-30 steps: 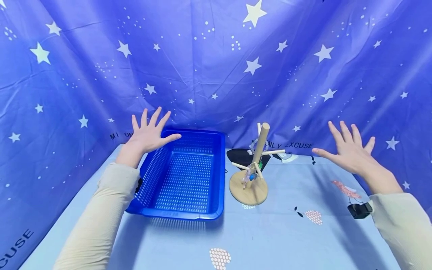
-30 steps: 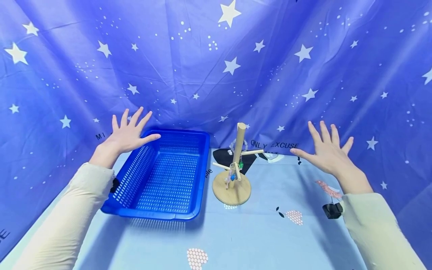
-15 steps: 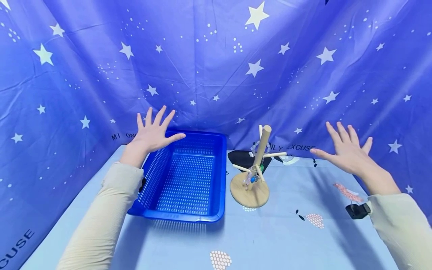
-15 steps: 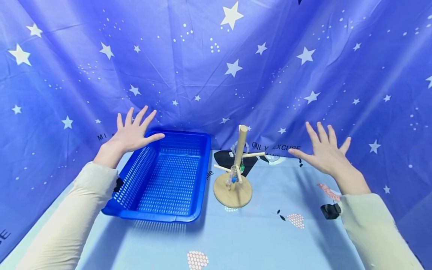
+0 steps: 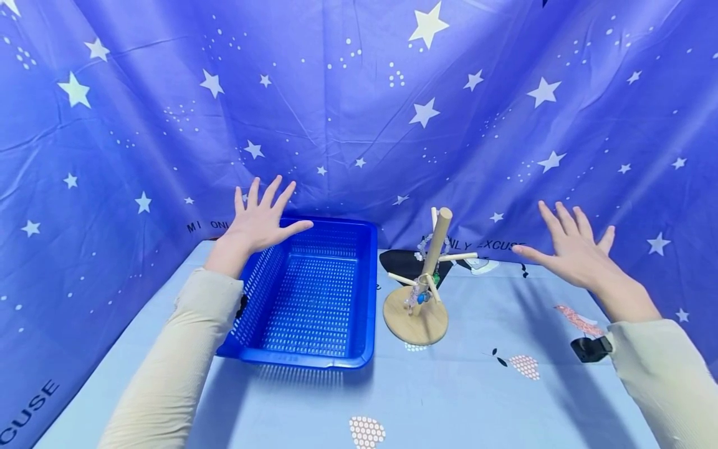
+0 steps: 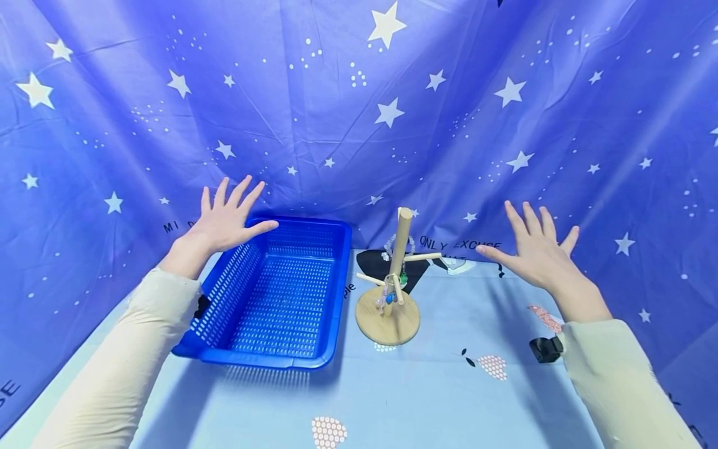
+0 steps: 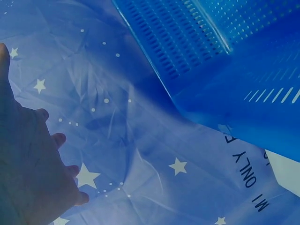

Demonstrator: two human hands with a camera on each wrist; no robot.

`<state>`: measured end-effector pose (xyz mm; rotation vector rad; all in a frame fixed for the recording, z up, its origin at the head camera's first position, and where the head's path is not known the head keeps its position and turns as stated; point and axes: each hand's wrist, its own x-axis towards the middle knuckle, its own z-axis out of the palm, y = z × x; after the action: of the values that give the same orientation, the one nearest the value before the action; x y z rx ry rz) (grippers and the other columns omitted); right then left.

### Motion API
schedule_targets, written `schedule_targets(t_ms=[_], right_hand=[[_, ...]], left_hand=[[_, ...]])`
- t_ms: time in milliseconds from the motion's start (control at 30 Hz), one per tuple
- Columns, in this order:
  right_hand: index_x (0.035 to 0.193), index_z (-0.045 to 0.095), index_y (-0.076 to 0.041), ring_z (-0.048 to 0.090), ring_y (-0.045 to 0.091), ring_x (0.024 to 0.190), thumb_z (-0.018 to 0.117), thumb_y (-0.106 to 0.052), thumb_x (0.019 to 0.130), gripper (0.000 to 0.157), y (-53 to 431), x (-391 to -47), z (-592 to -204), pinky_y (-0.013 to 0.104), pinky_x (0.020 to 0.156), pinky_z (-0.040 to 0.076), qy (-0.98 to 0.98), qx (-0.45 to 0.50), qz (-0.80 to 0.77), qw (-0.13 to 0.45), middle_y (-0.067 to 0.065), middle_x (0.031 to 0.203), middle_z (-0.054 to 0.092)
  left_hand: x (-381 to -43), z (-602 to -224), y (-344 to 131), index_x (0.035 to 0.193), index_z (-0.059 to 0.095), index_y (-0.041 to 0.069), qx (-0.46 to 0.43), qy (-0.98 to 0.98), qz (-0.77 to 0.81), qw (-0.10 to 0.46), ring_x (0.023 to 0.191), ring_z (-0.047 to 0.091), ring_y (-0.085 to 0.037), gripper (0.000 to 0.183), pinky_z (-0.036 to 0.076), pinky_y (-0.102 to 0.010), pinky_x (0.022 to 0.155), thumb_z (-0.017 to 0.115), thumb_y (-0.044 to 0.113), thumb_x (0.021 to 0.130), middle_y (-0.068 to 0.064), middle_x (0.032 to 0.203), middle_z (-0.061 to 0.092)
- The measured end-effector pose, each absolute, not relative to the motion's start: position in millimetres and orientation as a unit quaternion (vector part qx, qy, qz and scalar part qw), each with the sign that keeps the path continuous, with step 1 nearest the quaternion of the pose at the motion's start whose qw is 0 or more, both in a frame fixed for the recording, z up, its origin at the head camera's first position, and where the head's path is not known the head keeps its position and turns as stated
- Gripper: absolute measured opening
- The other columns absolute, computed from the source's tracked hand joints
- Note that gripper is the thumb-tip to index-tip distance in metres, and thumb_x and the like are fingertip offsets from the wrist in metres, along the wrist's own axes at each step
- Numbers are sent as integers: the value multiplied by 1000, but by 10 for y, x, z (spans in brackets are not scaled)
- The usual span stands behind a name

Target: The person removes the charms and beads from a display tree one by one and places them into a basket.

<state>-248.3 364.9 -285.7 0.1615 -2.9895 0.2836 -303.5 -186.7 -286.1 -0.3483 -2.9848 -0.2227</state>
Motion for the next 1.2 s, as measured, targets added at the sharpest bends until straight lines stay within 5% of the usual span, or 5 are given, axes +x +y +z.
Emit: schedule_targets(t_ms=[733,1200], right_hand=[[160,-8,-23,-11,48,152,53,-68,91,102,3517,-2480,-2832,87,102,-11,-989,71,101,79,24,166,-1],[162,3,-19,8,51,151,60,-59,92,99,3319,-2457,-2759,85,107,-3,-982,109,128,91,24,165,13]], left_hand=[[-3045,-2889,-1762,162,3,28,-132,-985,-86,72,154,-9,-44,100,-9,-70,119,36,84,87,-7,170,-3],[-3050,-2803,-1618,161,1,30,-158,-981,-84,70,155,-8,-42,96,-6,-67,122,40,80,89,-7,170,-1]])
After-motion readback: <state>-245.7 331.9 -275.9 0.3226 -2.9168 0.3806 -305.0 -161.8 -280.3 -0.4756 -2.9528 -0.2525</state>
